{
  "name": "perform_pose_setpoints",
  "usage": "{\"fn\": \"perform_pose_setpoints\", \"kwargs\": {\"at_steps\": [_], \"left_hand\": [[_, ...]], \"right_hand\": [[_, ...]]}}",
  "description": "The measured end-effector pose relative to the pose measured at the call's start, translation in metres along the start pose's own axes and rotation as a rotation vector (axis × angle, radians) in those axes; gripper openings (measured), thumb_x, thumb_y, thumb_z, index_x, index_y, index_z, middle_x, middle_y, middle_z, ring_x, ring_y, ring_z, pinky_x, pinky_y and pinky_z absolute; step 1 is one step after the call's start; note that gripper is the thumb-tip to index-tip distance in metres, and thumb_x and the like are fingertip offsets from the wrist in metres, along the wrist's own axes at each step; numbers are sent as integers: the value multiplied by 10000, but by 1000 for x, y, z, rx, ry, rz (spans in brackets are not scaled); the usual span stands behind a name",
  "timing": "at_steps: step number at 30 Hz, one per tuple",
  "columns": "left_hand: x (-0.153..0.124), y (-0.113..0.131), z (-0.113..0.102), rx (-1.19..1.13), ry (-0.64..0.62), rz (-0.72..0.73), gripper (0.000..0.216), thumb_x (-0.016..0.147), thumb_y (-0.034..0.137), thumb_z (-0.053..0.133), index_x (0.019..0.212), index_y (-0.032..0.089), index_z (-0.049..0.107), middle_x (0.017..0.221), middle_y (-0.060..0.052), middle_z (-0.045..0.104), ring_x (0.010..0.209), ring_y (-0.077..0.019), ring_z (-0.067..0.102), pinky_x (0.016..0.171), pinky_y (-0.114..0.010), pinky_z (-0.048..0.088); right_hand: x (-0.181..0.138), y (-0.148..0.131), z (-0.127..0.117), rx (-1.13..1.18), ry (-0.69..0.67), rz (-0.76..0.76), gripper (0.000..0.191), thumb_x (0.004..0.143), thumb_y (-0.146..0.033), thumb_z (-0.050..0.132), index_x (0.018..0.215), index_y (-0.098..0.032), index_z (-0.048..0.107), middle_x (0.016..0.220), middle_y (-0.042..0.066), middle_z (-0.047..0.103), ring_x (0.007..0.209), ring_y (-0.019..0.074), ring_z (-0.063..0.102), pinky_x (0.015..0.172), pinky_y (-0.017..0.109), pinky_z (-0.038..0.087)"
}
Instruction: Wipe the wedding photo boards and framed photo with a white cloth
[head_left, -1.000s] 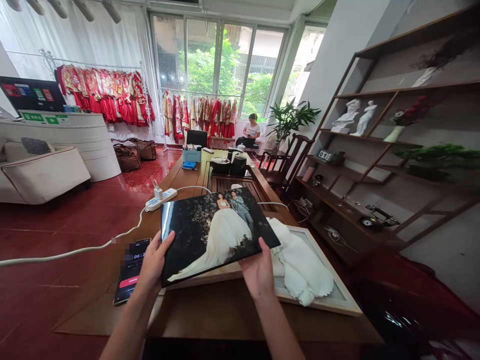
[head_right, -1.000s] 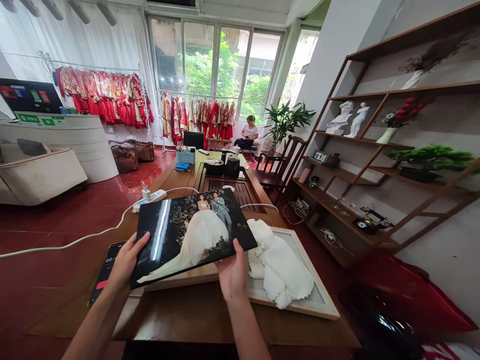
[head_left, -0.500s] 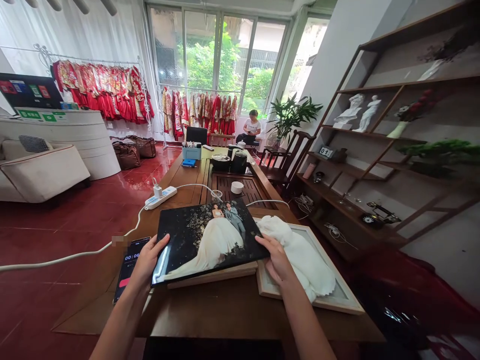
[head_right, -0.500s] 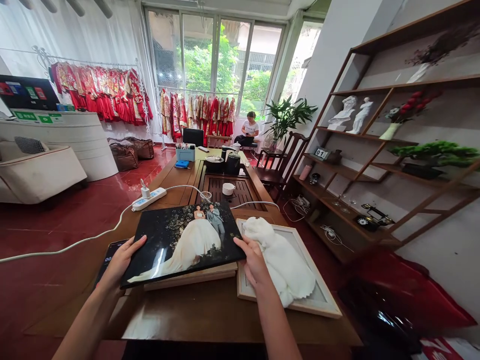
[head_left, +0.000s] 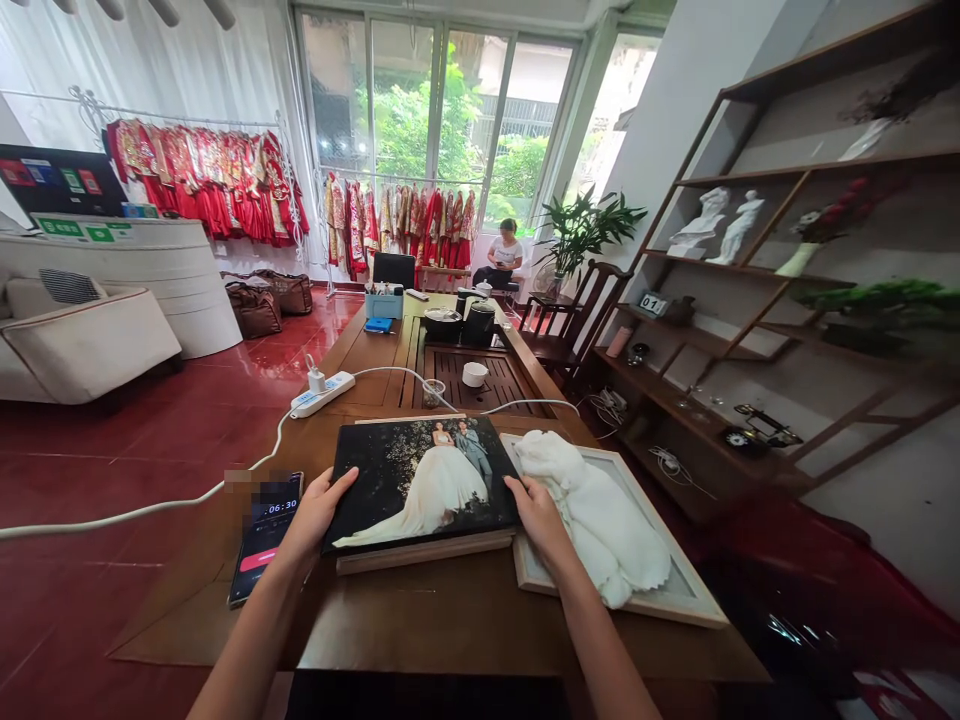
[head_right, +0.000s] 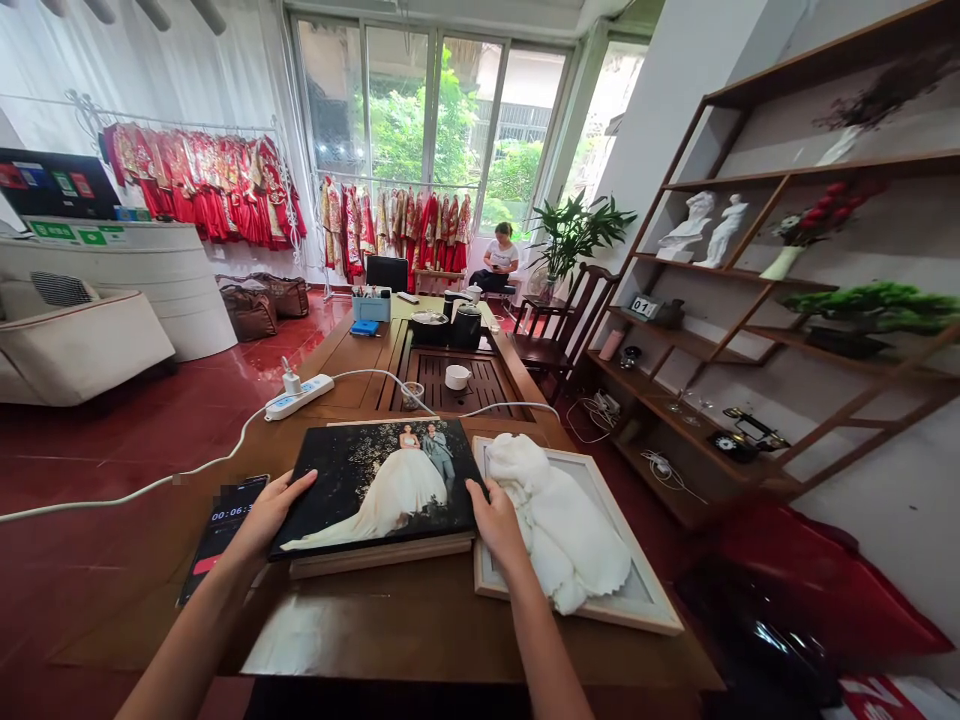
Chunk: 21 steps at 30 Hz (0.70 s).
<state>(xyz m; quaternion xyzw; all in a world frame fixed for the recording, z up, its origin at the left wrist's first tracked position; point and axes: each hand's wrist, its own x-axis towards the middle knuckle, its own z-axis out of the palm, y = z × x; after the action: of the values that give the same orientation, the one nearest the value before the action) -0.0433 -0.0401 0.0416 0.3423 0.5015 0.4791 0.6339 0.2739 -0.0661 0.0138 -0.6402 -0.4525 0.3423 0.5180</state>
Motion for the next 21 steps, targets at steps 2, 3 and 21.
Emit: {"fn": "perform_pose_setpoints", "kwargs": {"at_steps": [2, 3, 21], "left_hand": [[4, -4, -1, 57, 10, 19, 307, 750, 355, 708, 964, 154, 622, 774, -61, 734, 683, -196, 694, 607, -280, 540], [5, -6, -2, 95, 17, 43, 326, 744, 382, 710, 960, 154, 625, 792, -63, 736, 704, -201, 694, 639, -293, 543], [16, -15, -12, 828, 231, 458, 525, 760, 572, 559, 1037, 146, 691, 983, -124, 697, 935, -298, 612, 849, -383, 435]], "right_hand": [[1, 2, 0, -142, 20, -40, 412, 745, -594, 545, 618, -202, 531, 600, -3, 569, 622, 186, 501, 594, 283, 358], [2, 3, -1, -227, 22, -61, 431, 772, -609, 508, 625, -204, 528, 607, 4, 575, 621, 189, 510, 595, 285, 363], [2, 5, 0, -714, 29, -108, 420, 908, -529, 330, 761, -201, 547, 769, 122, 658, 783, 249, 618, 688, 305, 405]]}}
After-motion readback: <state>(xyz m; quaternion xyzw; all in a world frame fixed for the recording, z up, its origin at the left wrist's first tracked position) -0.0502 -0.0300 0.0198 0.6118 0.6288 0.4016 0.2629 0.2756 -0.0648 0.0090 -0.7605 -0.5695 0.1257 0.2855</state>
